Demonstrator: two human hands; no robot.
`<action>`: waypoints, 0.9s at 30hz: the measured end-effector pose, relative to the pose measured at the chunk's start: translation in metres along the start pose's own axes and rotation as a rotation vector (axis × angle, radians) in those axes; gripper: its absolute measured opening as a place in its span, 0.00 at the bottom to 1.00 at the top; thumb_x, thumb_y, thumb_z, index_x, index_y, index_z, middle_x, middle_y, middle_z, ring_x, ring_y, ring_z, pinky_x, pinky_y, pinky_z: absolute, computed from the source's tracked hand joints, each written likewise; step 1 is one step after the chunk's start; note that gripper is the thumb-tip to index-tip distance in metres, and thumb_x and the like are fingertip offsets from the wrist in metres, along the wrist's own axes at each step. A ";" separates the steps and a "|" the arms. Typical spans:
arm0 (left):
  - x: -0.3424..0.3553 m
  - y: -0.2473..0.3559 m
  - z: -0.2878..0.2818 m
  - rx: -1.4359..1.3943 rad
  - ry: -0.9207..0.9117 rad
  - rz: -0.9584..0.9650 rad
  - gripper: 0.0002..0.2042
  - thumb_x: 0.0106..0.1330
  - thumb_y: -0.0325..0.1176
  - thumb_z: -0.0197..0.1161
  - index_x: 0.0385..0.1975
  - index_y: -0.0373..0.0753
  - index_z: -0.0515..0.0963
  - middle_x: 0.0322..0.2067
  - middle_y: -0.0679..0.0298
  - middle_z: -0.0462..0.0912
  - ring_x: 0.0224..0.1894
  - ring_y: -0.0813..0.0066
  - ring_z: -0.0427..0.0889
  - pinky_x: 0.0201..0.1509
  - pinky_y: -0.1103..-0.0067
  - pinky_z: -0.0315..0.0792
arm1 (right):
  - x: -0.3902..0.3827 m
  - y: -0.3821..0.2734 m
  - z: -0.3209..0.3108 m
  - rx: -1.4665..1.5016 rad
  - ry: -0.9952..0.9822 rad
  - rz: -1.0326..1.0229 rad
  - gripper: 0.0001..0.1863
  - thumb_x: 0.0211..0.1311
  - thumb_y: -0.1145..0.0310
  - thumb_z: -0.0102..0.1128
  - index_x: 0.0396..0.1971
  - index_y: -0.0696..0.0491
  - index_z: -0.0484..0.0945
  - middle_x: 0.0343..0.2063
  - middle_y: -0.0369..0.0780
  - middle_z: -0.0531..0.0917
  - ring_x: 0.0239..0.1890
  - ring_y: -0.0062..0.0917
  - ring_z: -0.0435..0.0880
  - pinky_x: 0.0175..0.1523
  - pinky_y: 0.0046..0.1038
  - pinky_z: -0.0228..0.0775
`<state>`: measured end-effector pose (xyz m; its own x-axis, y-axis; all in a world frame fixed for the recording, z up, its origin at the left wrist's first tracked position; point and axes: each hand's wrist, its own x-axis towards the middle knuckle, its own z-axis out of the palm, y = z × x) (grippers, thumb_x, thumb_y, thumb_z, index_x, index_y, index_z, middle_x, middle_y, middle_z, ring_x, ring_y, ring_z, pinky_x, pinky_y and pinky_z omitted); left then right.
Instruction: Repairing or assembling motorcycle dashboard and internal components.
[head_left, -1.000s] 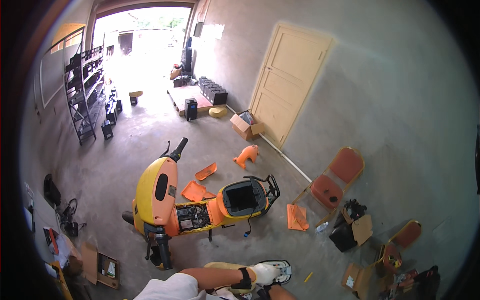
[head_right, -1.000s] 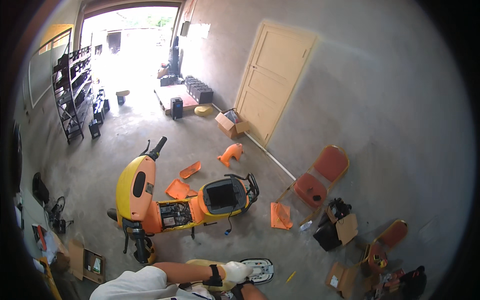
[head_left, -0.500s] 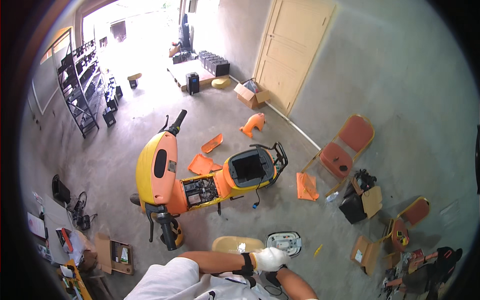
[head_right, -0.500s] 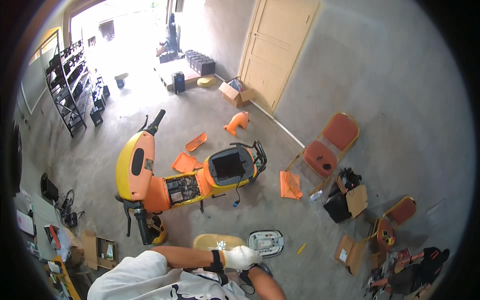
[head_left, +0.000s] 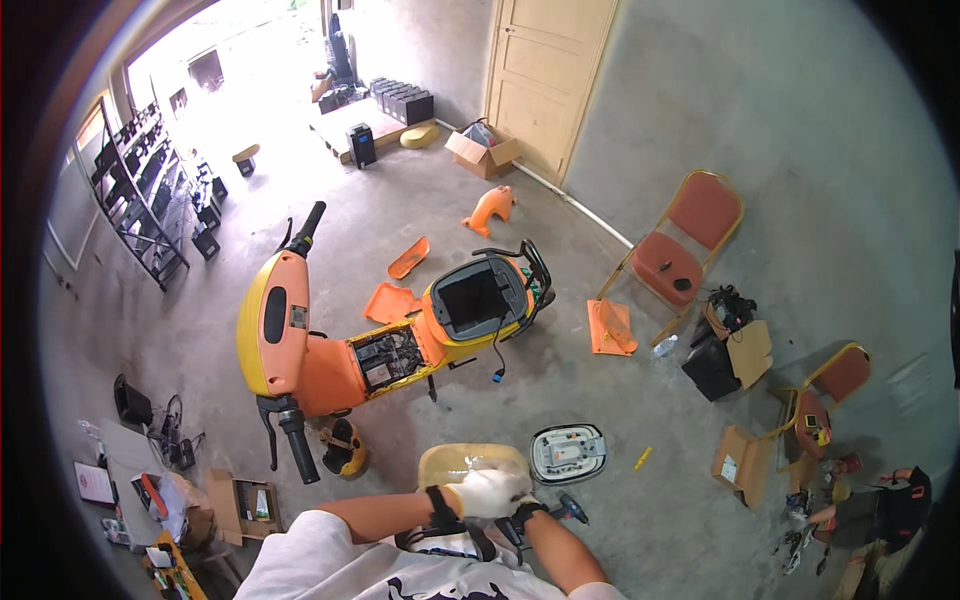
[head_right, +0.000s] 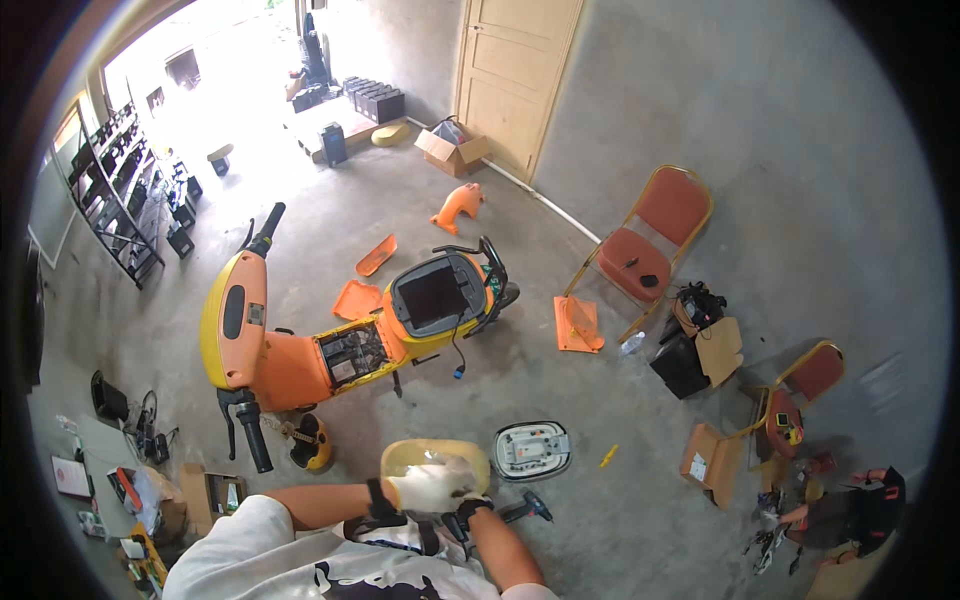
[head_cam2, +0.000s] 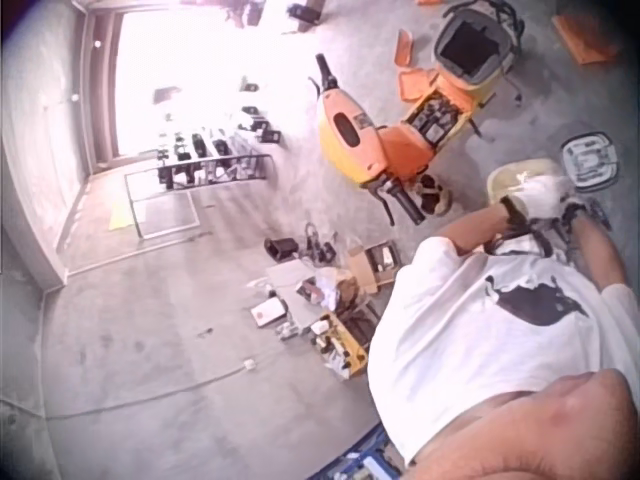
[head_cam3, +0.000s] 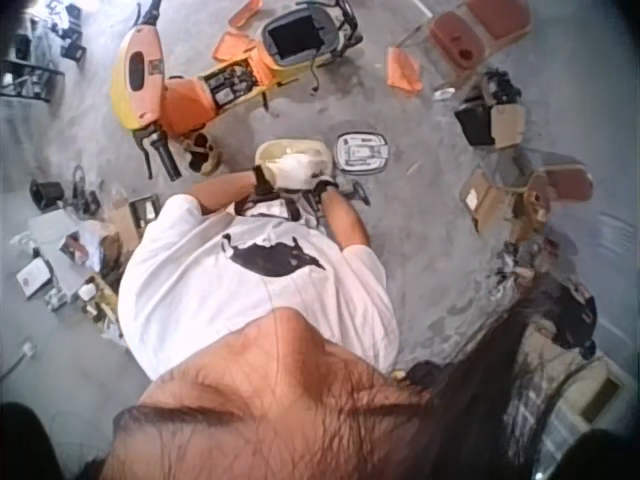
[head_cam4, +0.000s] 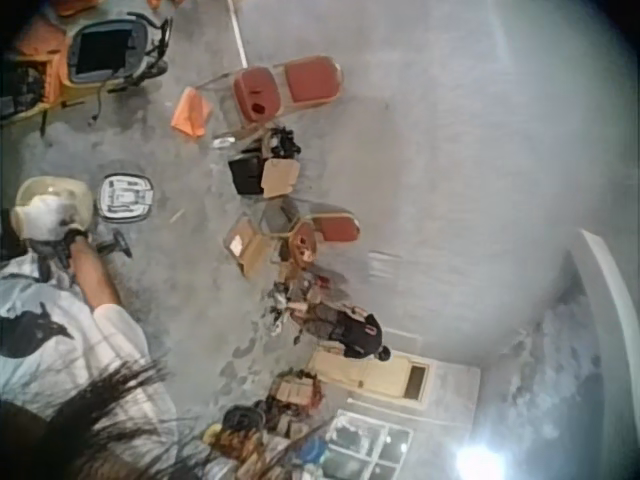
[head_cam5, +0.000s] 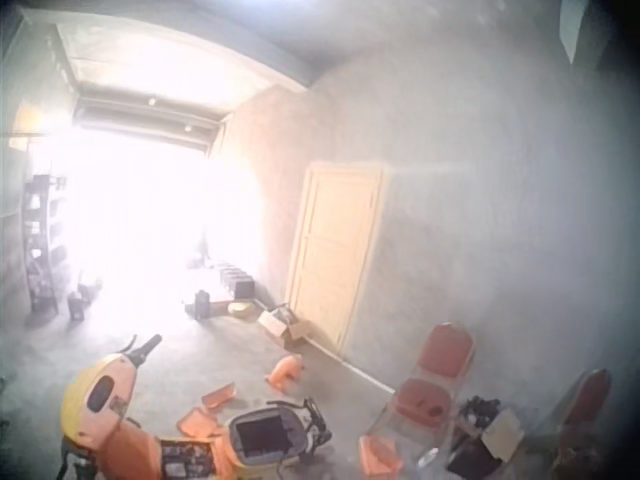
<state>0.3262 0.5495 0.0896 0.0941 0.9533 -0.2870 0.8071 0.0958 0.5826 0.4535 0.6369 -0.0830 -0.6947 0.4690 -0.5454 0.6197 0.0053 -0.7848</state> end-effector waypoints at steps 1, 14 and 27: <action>-0.006 -0.005 -0.006 -0.165 0.033 -0.039 0.14 0.61 0.38 0.64 0.46 0.43 0.80 0.36 0.55 0.86 0.39 0.54 0.87 0.39 0.63 0.80 | 0.007 0.002 -0.002 -0.227 -0.004 -0.150 0.30 0.71 0.44 0.48 0.57 0.55 0.78 0.40 0.47 0.86 0.46 0.44 0.85 0.58 0.43 0.70; -0.216 -0.071 -0.042 0.524 1.146 -0.685 0.27 0.52 0.25 0.69 0.56 0.37 0.77 0.54 0.48 0.78 0.60 0.45 0.74 0.65 0.59 0.69 | -0.004 0.127 -0.104 -0.461 0.083 0.483 0.27 0.58 0.51 0.44 0.24 0.54 0.89 0.28 0.48 0.88 0.35 0.45 0.87 0.49 0.40 0.76; -0.229 -0.106 -0.002 0.179 0.958 -0.950 0.28 0.47 0.27 0.68 0.53 0.54 0.82 0.67 0.29 0.58 0.64 0.14 0.56 0.67 0.37 0.56 | 0.039 0.021 -0.011 -0.795 -0.134 0.132 0.25 0.63 0.49 0.47 0.32 0.53 0.87 0.27 0.45 0.88 0.33 0.38 0.87 0.43 0.38 0.76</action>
<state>0.2183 0.3219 0.0949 -0.9145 0.3716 0.1598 0.4043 0.8526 0.3310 0.4431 0.6653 -0.1173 -0.6047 0.4004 -0.6885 0.7384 0.6058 -0.2962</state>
